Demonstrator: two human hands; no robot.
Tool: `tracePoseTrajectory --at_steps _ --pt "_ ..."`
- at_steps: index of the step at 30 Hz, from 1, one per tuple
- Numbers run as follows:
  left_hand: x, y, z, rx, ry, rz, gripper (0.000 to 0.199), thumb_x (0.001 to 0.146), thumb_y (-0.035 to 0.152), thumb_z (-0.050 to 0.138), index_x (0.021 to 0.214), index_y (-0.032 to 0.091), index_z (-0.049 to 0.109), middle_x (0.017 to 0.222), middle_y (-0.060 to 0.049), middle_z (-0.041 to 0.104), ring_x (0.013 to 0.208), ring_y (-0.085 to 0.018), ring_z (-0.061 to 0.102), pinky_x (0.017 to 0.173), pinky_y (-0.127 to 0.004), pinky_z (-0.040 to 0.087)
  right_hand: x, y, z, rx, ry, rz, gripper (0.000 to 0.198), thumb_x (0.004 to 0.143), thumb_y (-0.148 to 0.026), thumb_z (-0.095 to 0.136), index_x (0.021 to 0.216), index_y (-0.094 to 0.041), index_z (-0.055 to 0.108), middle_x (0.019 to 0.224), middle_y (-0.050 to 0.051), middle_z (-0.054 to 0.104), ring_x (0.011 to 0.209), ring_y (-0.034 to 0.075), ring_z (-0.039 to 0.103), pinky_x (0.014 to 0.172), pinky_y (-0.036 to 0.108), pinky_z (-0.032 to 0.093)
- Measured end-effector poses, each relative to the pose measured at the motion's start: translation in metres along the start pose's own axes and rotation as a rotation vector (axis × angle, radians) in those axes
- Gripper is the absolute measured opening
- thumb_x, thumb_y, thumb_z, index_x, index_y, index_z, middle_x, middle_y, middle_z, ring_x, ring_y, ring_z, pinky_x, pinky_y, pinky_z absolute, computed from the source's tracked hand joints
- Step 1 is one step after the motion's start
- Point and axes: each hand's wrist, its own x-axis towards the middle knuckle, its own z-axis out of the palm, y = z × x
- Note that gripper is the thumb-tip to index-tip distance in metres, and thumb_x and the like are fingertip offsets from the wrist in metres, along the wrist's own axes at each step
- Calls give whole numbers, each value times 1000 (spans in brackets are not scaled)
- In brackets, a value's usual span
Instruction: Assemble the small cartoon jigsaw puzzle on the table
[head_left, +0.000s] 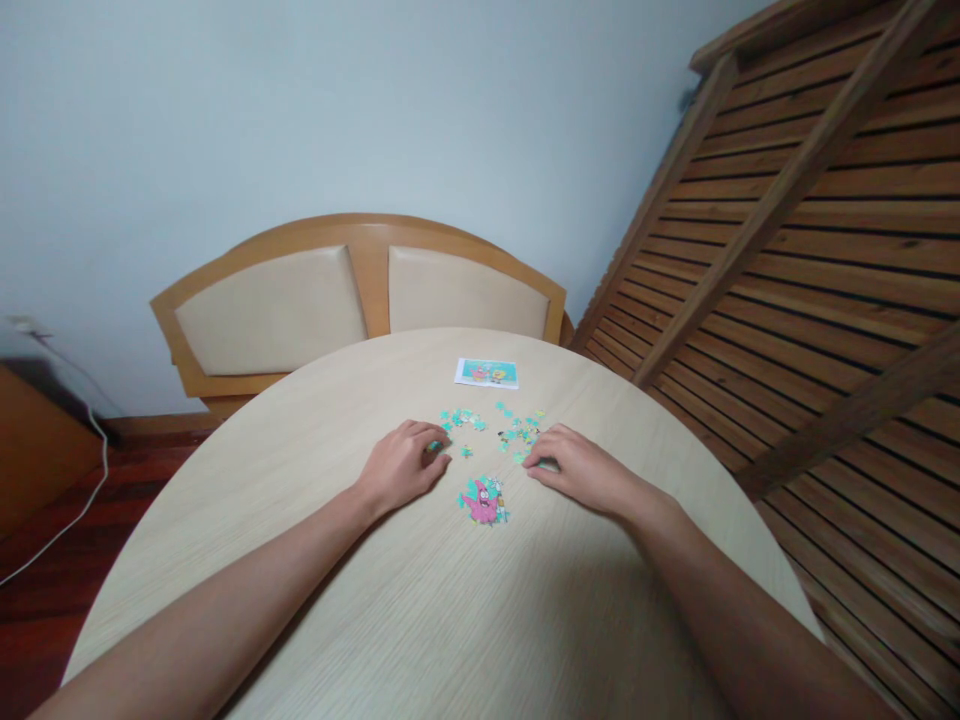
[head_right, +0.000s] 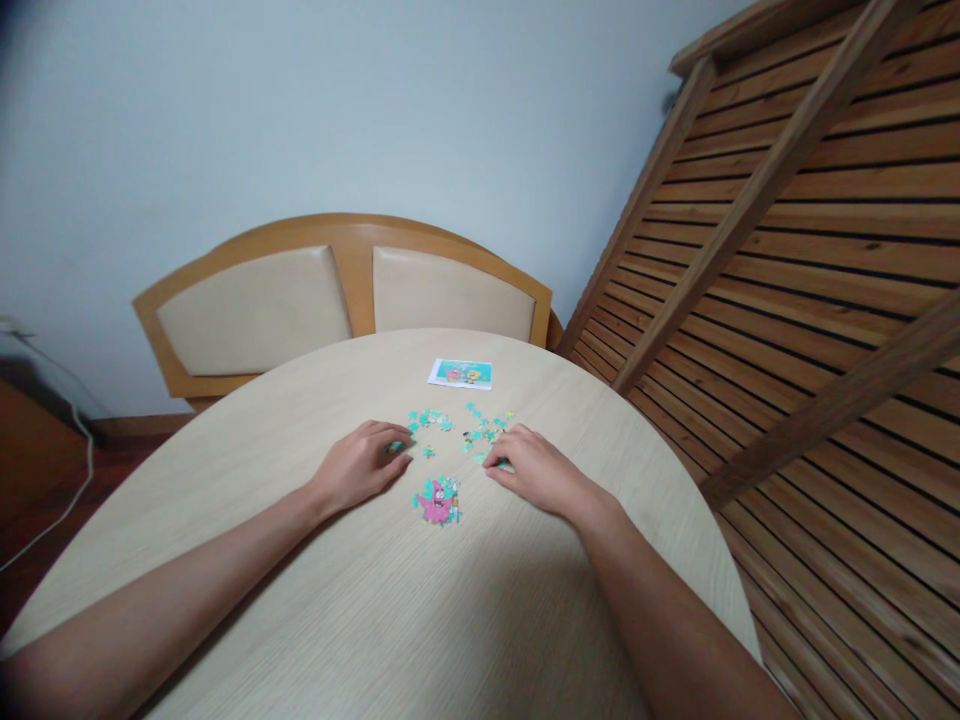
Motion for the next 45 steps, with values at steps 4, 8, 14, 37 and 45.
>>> tracePoseTrajectory --at_steps 4,8,14,37,45 --pt "1 -1 0 -13 -19 -16 21 90 30 58 107 22 68 115 -4 71 109 -26 62 96 -44 52 1 -2 2 -28 10 0 8 90 -24 66 90 -21 73 91 5 73 96 24 61 89 38 46" --pt "1 -2 1 -29 -30 -13 21 91 30 57 107 22 68 112 -5 72 108 -26 62 95 -43 53 3 -2 8 -55 69 9 15 91 -28 66 102 -21 72 101 7 71 102 25 59 92 40 45" --pt "0 -2 3 -47 -35 -33 20 91 27 57 107 23 68 109 -5 72 106 -25 64 93 -42 53 3 0 15 -56 70 -26 20 94 -28 62 109 -23 73 110 8 70 107 25 58 96 42 45" --pt "1 -3 5 -50 -2 -30 18 91 28 57 106 23 67 104 -5 72 98 -23 66 88 -39 55 5 3 17 -13 85 -40 24 92 -15 57 110 -24 71 108 6 73 106 24 60 95 42 47" --pt "1 -2 3 -60 15 12 25 93 28 57 116 23 65 112 -6 71 109 -25 61 93 -42 53 3 4 20 -24 88 -30 26 92 -14 56 113 -23 69 112 6 72 108 24 59 96 41 46"
